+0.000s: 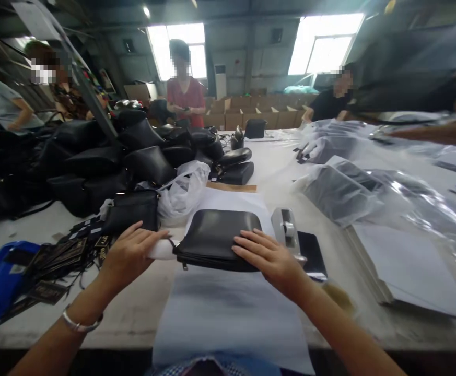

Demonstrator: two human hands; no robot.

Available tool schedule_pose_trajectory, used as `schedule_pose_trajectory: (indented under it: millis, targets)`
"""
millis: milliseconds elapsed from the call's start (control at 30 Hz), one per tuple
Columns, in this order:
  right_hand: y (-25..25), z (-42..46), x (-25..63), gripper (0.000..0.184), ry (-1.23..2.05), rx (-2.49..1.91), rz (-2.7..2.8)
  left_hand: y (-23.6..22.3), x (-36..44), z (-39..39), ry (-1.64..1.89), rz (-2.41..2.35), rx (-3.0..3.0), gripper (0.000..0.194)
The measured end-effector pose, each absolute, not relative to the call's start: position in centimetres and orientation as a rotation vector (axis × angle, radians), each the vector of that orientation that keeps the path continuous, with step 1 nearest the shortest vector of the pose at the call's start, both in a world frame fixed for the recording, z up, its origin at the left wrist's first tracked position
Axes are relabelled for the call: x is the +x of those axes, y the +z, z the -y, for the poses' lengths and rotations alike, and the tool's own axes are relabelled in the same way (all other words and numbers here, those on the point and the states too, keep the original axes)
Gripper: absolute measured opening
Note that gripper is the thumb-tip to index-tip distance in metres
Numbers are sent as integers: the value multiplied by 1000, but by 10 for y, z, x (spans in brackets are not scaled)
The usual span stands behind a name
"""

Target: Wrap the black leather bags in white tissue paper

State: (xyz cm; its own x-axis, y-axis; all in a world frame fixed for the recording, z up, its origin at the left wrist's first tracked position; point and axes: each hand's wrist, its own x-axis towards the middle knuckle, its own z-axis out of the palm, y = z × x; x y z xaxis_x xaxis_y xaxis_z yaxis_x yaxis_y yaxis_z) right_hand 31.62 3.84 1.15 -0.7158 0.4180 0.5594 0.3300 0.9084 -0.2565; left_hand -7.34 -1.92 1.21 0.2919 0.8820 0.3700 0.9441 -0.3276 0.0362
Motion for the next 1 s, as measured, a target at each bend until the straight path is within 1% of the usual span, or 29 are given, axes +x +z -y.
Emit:
schedule_pose_trajectory:
  millis: [67,167,233,267,400,467,533,600,667,800,900,1000]
  targets:
    - [-22,-42,324,54,185,-571,2408,6,-72,16,-388,1661,-2366,50]
    - [-69,-43,330,52,257,-614,2466,-18,-63,19,-194,1701,-2480,50]
    - [-89,-38,332,53,294,-621,2537,-35,-59,24,-110,1782,-2551,51]
    - [-94,-35,333,55,297,-630,2568,-41,-59,28,-88,1828,-2571,55]
    - [-88,-19,331,68,307,-730,2640,-45,-64,43,-20,1950,-2556,83]
    - [-76,-10,330,64,351,-784,2641,-40,-59,46,-78,1897,-2609,85]
    - [-66,-1,332,55,349,-821,2595,-39,-42,44,-231,1772,-2701,80]
    - [-61,7,340,48,248,-898,2464,-44,-15,37,-390,1667,-2748,72]
    - [-61,12,355,42,68,-1073,2248,-55,14,28,-492,1632,-2748,70]
    - [-69,16,403,33,-278,-1573,1904,-77,50,9,-479,1626,-2689,85]
    - [-76,18,436,37,-469,-1837,1862,-83,51,-3,-412,1592,-2674,86]
    - [-87,28,452,37,-590,-1965,1887,-84,44,-9,-408,1567,-2688,86]
